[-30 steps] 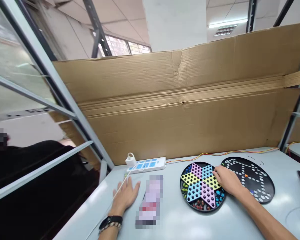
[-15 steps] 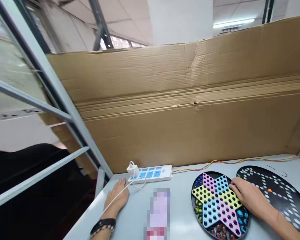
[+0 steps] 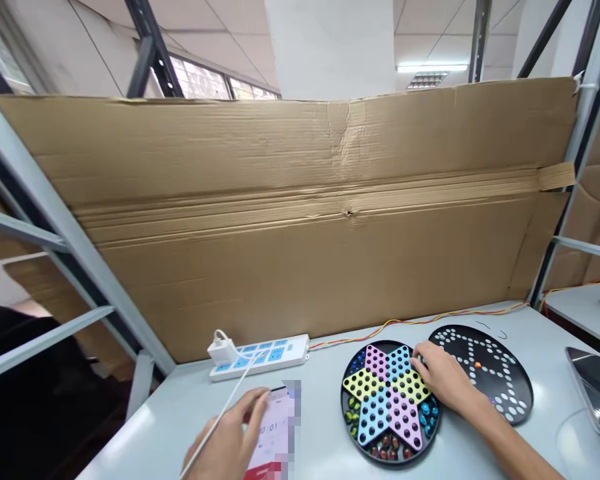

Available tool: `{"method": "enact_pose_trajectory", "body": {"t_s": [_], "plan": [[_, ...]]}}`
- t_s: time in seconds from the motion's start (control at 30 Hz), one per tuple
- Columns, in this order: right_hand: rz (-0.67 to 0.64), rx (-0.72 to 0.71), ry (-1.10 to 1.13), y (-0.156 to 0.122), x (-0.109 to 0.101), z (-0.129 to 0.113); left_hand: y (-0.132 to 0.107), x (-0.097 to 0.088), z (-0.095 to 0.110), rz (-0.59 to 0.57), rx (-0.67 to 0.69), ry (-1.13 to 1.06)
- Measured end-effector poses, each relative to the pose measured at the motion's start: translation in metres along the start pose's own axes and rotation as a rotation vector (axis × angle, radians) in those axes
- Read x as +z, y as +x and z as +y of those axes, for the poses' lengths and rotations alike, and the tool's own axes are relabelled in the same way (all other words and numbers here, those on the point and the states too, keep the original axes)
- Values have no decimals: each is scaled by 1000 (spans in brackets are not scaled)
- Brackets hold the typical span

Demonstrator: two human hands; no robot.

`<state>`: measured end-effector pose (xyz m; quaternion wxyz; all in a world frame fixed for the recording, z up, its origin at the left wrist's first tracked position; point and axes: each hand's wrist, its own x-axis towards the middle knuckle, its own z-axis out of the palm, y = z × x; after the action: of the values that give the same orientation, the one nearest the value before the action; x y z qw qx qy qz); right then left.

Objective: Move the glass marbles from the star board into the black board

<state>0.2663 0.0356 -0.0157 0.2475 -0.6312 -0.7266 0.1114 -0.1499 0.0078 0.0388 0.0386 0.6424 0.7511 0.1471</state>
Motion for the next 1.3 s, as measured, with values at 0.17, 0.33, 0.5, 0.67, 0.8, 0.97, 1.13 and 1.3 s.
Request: {"method": "enact_pose_trajectory", "body": {"t_s": [0.17,0.33,0.5,0.67,0.8,0.97,1.13,1.3], "plan": [[-36,18,-9,3,-2,-6,-19,24,95,-187,313,-273],[-42,52,-10,5,-5,-6,-16,50,117,-176,416,-150],[-42,58,36,8,-4,-7,-10,36,117,-189,427,-79],[-4,60,102,12,-2,-7,0,27,133,-164,444,-117],[40,61,174,15,-2,-1,1,37,136,-75,460,-196],[83,76,328,22,-3,0,-3,46,121,-15,423,-256],[144,113,314,23,2,-11,-5,47,120,75,471,-299],[93,-55,2,16,16,-20,-8,46,124,102,575,-320]]}}
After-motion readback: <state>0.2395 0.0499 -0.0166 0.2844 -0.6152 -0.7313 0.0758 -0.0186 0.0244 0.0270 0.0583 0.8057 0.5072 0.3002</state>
